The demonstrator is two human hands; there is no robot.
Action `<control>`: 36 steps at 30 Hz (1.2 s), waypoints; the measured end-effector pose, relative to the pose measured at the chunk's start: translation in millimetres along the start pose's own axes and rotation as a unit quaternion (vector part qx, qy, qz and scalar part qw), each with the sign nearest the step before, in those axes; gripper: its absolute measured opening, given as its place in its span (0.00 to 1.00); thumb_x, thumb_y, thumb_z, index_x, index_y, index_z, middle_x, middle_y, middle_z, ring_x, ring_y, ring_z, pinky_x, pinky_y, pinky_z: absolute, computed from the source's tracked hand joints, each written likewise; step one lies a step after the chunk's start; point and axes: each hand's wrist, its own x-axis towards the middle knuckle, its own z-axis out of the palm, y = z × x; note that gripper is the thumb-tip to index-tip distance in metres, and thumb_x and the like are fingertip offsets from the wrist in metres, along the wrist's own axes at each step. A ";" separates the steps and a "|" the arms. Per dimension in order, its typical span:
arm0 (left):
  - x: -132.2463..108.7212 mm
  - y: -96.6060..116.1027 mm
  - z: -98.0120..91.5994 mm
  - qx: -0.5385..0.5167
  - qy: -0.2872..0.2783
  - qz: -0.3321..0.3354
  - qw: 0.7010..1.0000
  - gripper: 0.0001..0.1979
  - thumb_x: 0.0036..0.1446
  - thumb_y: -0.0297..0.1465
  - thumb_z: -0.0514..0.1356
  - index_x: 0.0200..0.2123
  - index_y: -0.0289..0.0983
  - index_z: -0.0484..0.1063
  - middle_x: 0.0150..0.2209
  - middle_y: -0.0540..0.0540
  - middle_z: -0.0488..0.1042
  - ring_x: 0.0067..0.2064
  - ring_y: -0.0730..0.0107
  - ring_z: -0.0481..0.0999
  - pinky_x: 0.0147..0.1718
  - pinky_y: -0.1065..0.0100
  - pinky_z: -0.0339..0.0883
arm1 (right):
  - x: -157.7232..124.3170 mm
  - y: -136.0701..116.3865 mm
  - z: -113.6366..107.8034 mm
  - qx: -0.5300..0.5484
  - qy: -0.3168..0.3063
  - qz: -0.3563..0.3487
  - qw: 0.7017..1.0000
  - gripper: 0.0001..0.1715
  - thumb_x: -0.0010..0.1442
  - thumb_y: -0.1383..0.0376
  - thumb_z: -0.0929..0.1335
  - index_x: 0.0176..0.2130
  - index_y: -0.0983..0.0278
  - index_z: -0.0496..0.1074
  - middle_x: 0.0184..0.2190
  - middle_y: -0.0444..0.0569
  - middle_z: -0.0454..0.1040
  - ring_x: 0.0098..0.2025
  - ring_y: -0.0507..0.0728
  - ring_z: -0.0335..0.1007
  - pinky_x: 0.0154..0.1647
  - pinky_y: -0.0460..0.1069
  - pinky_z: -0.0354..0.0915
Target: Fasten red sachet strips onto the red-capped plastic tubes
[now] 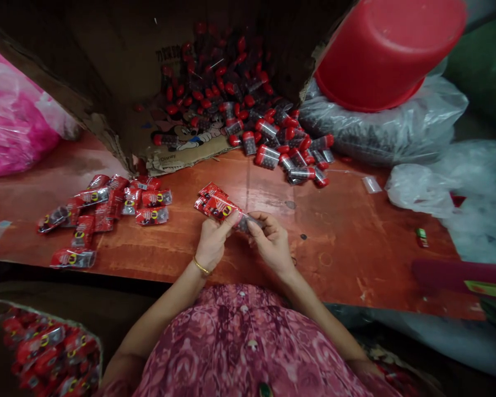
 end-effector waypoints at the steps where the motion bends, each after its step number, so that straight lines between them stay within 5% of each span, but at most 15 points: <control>1: 1.1 -0.5 -0.2 0.006 -0.001 0.008 1.000 0.15 0.37 0.37 0.70 0.26 0.32 0.75 0.25 0.49 0.75 0.27 0.76 0.72 0.32 0.72 0.66 | 0.8 -0.8 1.8 0.013 -0.009 0.016 1.000 0.12 0.55 0.57 0.68 0.37 0.62 0.69 0.21 0.38 0.68 0.16 0.46 0.58 0.16 0.43 0.58; 6: 4.3 0.3 -1.1 0.019 -0.032 0.023 0.999 0.14 0.33 0.33 0.72 0.25 0.33 0.76 0.26 0.50 0.76 0.29 0.76 0.73 0.33 0.73 0.66 | 0.5 3.2 14.8 0.034 0.074 -0.032 0.996 0.14 0.53 0.57 0.69 0.38 0.62 0.68 0.31 0.44 0.73 0.28 0.49 0.68 0.27 0.44 0.66; 11: 4.3 6.5 -2.1 -0.020 -0.028 0.011 0.999 0.16 0.37 0.38 0.70 0.27 0.33 0.77 0.27 0.46 0.78 0.29 0.73 0.74 0.32 0.72 0.67 | -2.0 7.5 17.5 0.036 0.025 -0.021 0.999 0.12 0.55 0.59 0.68 0.39 0.61 0.67 0.27 0.40 0.72 0.20 0.47 0.63 0.21 0.43 0.64; 15: 7.7 6.7 0.2 -0.031 -0.002 0.023 0.999 0.17 0.32 0.38 0.72 0.26 0.33 0.77 0.27 0.47 0.78 0.30 0.72 0.76 0.34 0.72 0.68 | -0.3 4.3 18.4 0.012 0.051 -0.057 0.997 0.11 0.53 0.60 0.69 0.37 0.62 0.68 0.30 0.43 0.74 0.29 0.49 0.70 0.31 0.46 0.68; 22: 8.8 1.8 -3.2 0.045 -0.066 0.038 0.996 0.19 0.42 0.44 0.67 0.31 0.34 0.78 0.20 0.50 0.75 0.18 0.75 0.68 0.19 0.72 0.63 | 2.7 0.7 22.9 0.119 -0.019 0.090 0.989 0.16 0.52 0.54 0.69 0.35 0.61 0.64 0.16 0.35 0.66 0.13 0.46 0.57 0.11 0.42 0.56; 27: 3.3 -2.4 -4.4 -0.027 -0.011 0.057 0.998 0.25 0.47 0.51 0.60 0.31 0.33 0.77 0.30 0.42 0.79 0.34 0.64 0.77 0.33 0.68 0.69 | -3.0 -5.8 25.0 0.061 0.043 0.027 0.997 0.16 0.50 0.57 0.71 0.35 0.62 0.66 0.19 0.37 0.68 0.17 0.46 0.62 0.17 0.42 0.61; 30: 2.0 -6.4 -3.9 -0.012 -0.003 0.052 0.999 0.26 0.47 0.52 0.59 0.31 0.33 0.77 0.31 0.41 0.79 0.36 0.63 0.77 0.32 0.68 0.69 | -4.7 -7.1 26.4 0.051 0.054 0.009 0.997 0.15 0.50 0.58 0.71 0.35 0.62 0.66 0.20 0.37 0.69 0.17 0.46 0.62 0.18 0.43 0.62; 36: 3.8 -1.5 -5.2 0.000 0.018 0.036 0.999 0.26 0.39 0.51 0.65 0.29 0.32 0.76 0.31 0.41 0.79 0.34 0.62 0.78 0.33 0.67 0.69 | -1.5 -4.7 25.0 0.143 -0.024 0.120 0.982 0.20 0.48 0.53 0.72 0.33 0.62 0.65 0.15 0.35 0.67 0.12 0.46 0.59 0.10 0.41 0.57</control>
